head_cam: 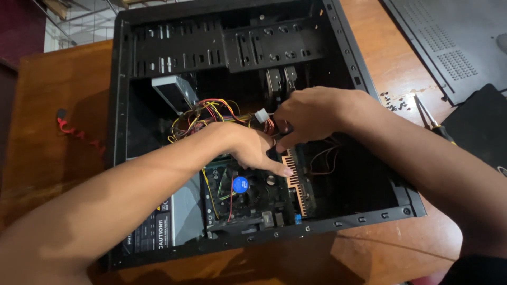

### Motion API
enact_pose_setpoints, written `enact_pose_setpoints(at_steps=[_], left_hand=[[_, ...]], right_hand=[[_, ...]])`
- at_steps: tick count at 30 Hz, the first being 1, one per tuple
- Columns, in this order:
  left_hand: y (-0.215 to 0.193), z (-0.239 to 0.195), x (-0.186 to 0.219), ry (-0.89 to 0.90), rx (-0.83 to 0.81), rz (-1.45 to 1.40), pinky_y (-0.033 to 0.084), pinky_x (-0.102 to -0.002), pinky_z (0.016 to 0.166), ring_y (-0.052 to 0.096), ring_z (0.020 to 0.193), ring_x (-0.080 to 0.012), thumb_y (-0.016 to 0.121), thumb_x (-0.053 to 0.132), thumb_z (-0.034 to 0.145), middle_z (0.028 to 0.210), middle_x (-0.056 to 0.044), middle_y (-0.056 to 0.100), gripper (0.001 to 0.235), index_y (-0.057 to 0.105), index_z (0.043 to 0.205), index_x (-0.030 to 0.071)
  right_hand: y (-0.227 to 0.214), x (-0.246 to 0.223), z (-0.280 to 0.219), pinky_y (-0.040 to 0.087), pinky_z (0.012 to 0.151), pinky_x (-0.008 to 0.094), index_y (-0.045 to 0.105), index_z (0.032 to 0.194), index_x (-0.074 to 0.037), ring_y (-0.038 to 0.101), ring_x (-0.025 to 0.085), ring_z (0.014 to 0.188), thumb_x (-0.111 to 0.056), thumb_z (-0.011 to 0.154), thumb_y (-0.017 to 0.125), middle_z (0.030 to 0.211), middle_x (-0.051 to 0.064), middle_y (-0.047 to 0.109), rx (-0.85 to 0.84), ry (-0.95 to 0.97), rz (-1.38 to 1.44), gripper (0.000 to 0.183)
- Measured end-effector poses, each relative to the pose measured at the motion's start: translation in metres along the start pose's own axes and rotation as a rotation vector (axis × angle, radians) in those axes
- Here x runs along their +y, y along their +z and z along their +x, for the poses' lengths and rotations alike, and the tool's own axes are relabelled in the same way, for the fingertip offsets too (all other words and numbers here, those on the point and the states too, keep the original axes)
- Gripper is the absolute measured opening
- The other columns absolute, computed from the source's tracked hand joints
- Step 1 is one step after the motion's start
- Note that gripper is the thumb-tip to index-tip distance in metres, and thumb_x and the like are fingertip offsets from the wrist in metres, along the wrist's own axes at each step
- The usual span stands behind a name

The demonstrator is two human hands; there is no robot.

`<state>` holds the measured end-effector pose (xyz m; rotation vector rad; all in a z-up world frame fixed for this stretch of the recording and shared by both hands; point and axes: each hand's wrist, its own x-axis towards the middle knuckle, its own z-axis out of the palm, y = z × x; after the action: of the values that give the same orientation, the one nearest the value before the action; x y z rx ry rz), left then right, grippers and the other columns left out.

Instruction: The person inserts a graphics card into a motherboard slot inside a computer case. They then connect a power cable to the graphics card and organize the internal wiring.

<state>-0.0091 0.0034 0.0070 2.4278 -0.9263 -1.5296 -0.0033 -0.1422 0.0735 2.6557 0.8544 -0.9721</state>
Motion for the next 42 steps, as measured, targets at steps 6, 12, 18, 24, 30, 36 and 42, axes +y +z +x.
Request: enact_pose_setpoints(at_steps=[6, 12, 18, 24, 30, 36, 42], left_hand=[[-0.003, 0.019, -0.009, 0.033, 0.005, 0.013, 0.064, -0.029, 0.071, 0.075, 0.075, -0.0204, 0.054, 0.079, 0.078, 0.080, -0.013, 0.075, 0.083, 0.073, 0.093, -0.001], [-0.007, 0.016, -0.011, 0.070, 0.036, 0.105, 0.062, -0.035, 0.079, 0.075, 0.079, -0.0212, 0.049, 0.082, 0.079, 0.082, -0.013, 0.076, 0.086, 0.074, 0.095, 0.001], [-0.006, -0.002, 0.002, 0.093, 0.077, 0.196, 0.055, -0.043, 0.099, 0.074, 0.105, -0.0300, 0.048, 0.084, 0.078, 0.098, -0.017, 0.079, 0.089, 0.074, 0.103, 0.002], [0.003, -0.030, 0.024, 0.075, 0.250, 0.235, 0.057, -0.049, 0.096, 0.069, 0.115, -0.0359, 0.055, 0.083, 0.075, 0.113, -0.016, 0.076, 0.082, 0.072, 0.110, 0.010], [0.030, -0.025, 0.025, 0.296, 0.742, 0.711, 0.063, -0.045, 0.072, 0.067, 0.106, -0.0306, 0.076, 0.064, 0.077, 0.098, -0.007, 0.069, 0.052, 0.074, 0.109, 0.022], [0.050, -0.002, 0.009, 0.623, 0.966, 0.890, 0.054, -0.039, 0.068, 0.061, 0.104, -0.0292, 0.085, 0.048, 0.064, 0.103, -0.004, 0.065, 0.039, 0.075, 0.096, 0.028], [0.065, 0.019, 0.004, 0.787, 1.188, 0.946, 0.050, -0.032, 0.063, 0.060, 0.075, -0.0169, 0.070, 0.029, 0.094, 0.070, 0.008, 0.055, 0.025, 0.058, 0.072, 0.024]], right_hand=[[-0.002, -0.002, -0.005, 0.059, 0.087, 0.042, 0.076, 0.117, -0.021, 0.077, 0.030, 0.098, -0.061, 0.090, 0.068, 0.103, 0.006, 0.082, 0.003, 0.005, 0.040, 0.049], [-0.012, -0.009, -0.020, 0.058, 0.089, 0.039, 0.076, 0.121, -0.020, 0.079, 0.022, 0.095, -0.053, 0.097, 0.063, 0.111, 0.006, 0.080, -0.019, 0.046, 0.136, 0.042], [-0.001, 0.021, -0.024, 0.061, 0.089, 0.043, 0.077, 0.110, -0.015, 0.078, 0.028, 0.101, -0.045, 0.088, 0.076, 0.101, 0.010, 0.083, 0.154, -0.116, 0.368, 0.037], [0.019, 0.027, -0.066, 0.061, 0.083, 0.052, 0.072, 0.104, 0.002, 0.078, 0.040, 0.092, -0.027, 0.088, 0.078, 0.094, 0.023, 0.079, 0.476, -0.161, 0.541, 0.034], [0.050, 0.039, -0.070, 0.060, 0.080, 0.045, 0.074, 0.104, -0.004, 0.079, 0.032, 0.087, -0.029, 0.088, 0.079, 0.089, 0.014, 0.077, 0.703, -0.308, 0.570, 0.030], [0.055, 0.043, -0.069, 0.059, 0.077, 0.044, 0.073, 0.106, -0.006, 0.078, 0.031, 0.085, -0.024, 0.091, 0.077, 0.087, 0.012, 0.076, 0.798, -0.354, 0.595, 0.024], [0.055, 0.041, -0.069, 0.058, 0.075, 0.044, 0.073, 0.103, -0.003, 0.079, 0.032, 0.082, -0.020, 0.090, 0.078, 0.084, 0.013, 0.075, 0.809, -0.355, 0.609, 0.023]])
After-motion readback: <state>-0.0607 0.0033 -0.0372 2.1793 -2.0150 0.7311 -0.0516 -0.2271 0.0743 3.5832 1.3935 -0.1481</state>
